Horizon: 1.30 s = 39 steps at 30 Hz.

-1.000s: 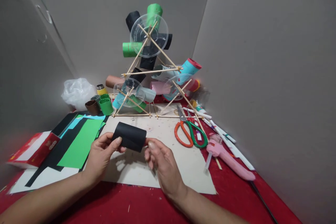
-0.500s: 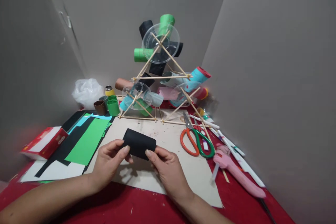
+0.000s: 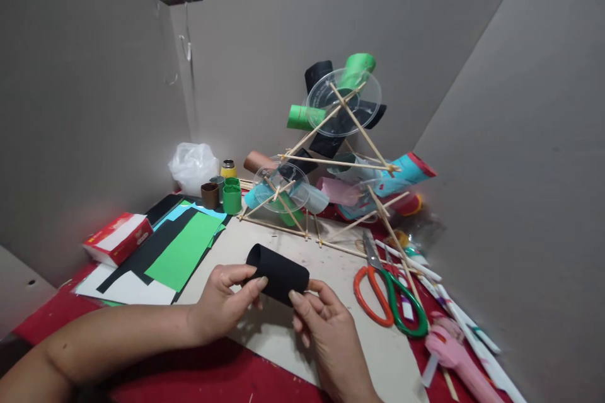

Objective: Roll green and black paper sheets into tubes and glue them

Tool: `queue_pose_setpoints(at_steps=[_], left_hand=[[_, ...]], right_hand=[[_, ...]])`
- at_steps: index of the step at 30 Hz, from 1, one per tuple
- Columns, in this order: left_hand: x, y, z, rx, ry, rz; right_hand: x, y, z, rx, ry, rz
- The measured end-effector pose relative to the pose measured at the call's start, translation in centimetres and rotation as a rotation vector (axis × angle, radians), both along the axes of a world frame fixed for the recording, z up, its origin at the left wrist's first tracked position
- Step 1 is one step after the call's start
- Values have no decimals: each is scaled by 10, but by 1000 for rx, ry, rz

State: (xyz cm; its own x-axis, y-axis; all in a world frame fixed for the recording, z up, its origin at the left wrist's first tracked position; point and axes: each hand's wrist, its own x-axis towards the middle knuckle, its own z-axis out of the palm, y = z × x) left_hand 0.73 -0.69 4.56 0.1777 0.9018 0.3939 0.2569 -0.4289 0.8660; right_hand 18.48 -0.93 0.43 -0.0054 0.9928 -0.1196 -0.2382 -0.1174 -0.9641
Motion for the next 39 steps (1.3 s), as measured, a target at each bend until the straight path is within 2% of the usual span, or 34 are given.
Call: queue_pose_setpoints(at_steps=[3, 7, 13, 19, 25, 30, 35, 39], left_hand=[[-1, -1, 1, 53, 36, 18], [-2, 0, 1, 44, 7, 19], [-2, -1, 0, -54, -62, 9], [-2, 1, 3, -195, -179, -56], [-1, 8, 8, -345, -294, -127], [-1, 10, 10, -374, -283, -165], [-2, 11, 10, -372, -273, -174], [-3, 11, 10, -351, -263, -187]], right_hand=[[0, 1, -1, -1, -32, -8], [0, 1, -1, 27, -24, -51], [0, 0, 5, 47, -3, -14], [3, -1, 4, 108, -7, -18], [6, -2, 6, 201, -83, -39], [6, -3, 9, 301, -170, -40], [7, -3, 8, 260, -176, -25], [8, -2, 8, 194, -76, -9]])
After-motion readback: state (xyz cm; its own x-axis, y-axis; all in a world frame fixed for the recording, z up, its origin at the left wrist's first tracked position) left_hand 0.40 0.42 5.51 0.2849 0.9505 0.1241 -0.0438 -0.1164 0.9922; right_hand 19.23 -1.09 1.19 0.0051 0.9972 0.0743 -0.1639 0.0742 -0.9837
